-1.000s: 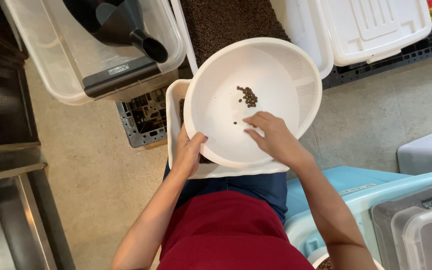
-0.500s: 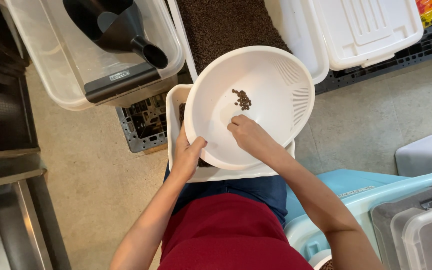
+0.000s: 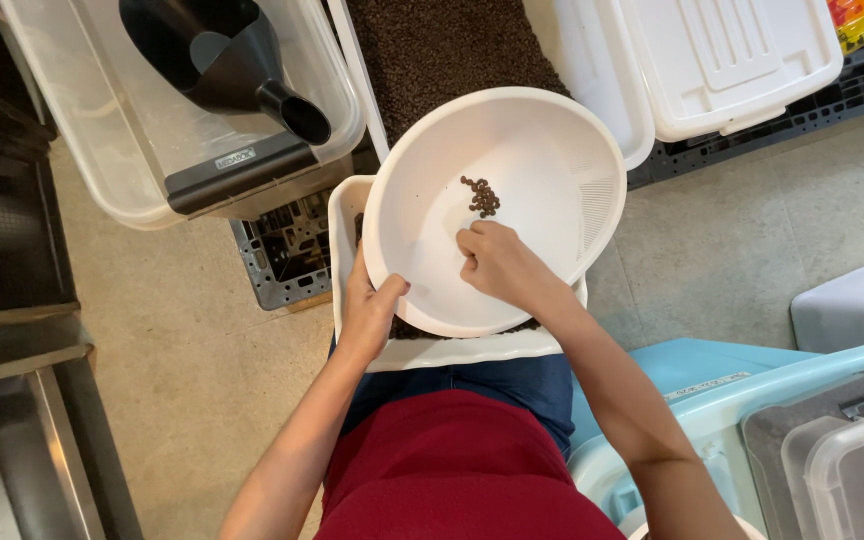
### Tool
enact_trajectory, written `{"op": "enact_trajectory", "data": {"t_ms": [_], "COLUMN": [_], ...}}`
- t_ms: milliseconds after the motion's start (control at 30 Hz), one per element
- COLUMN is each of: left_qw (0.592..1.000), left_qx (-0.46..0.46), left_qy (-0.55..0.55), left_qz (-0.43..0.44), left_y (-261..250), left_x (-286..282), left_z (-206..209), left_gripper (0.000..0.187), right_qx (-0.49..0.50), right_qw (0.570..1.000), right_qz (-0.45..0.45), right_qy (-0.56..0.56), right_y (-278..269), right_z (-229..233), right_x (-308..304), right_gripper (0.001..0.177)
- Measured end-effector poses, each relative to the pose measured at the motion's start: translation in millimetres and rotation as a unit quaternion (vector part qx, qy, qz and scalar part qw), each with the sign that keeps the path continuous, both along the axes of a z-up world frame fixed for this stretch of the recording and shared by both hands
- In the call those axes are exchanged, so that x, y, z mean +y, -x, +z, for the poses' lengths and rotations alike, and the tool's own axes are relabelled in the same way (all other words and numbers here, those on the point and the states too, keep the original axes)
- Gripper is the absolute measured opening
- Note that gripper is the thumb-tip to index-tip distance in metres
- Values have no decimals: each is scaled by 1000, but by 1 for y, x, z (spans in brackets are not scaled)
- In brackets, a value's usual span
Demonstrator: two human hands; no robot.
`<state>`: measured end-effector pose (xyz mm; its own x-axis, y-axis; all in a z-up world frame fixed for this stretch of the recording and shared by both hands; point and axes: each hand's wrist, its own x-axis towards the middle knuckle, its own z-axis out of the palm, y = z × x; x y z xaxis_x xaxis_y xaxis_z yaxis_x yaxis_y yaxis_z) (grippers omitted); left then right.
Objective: Preparing a tray of coffee beans and manually sorting them for quality control
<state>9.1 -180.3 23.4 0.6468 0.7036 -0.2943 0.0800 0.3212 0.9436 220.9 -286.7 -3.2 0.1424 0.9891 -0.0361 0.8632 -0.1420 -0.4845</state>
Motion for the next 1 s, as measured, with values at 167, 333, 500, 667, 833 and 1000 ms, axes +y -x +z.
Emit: {"op": "enact_trajectory", "data": {"t_ms": [167, 333, 500, 667, 833, 1000], "left_qw": [999, 998, 995, 995, 995, 997], "left_qx": [17, -1, 5, 1, 19, 42], "left_qy": [30, 25, 55, 58, 67, 63], "left_qz": [40, 66, 87, 80, 66, 25], "left_y": [-1, -6, -2, 1, 8, -2], "left_x": [8, 27, 38, 46, 48, 40], "left_z": [-49, 2, 8, 3, -41, -26], "left_gripper": [71, 73, 72, 75, 74, 75], "right_qx": [159, 153, 143, 187, 413, 439], "right_qw": [971, 957, 959, 963, 848, 823], "right_qz": [-106, -160, -176, -190, -328, -361], "right_qy": [-141, -187, -169, 40, -51, -19], "right_y": [3, -5, -4, -7, -25, -36], "right_z": [118, 155, 126, 121, 90, 52], "right_x": [-18, -64, -80, -69, -60, -49], "right_gripper": [13, 20, 21, 12, 49, 54]}}
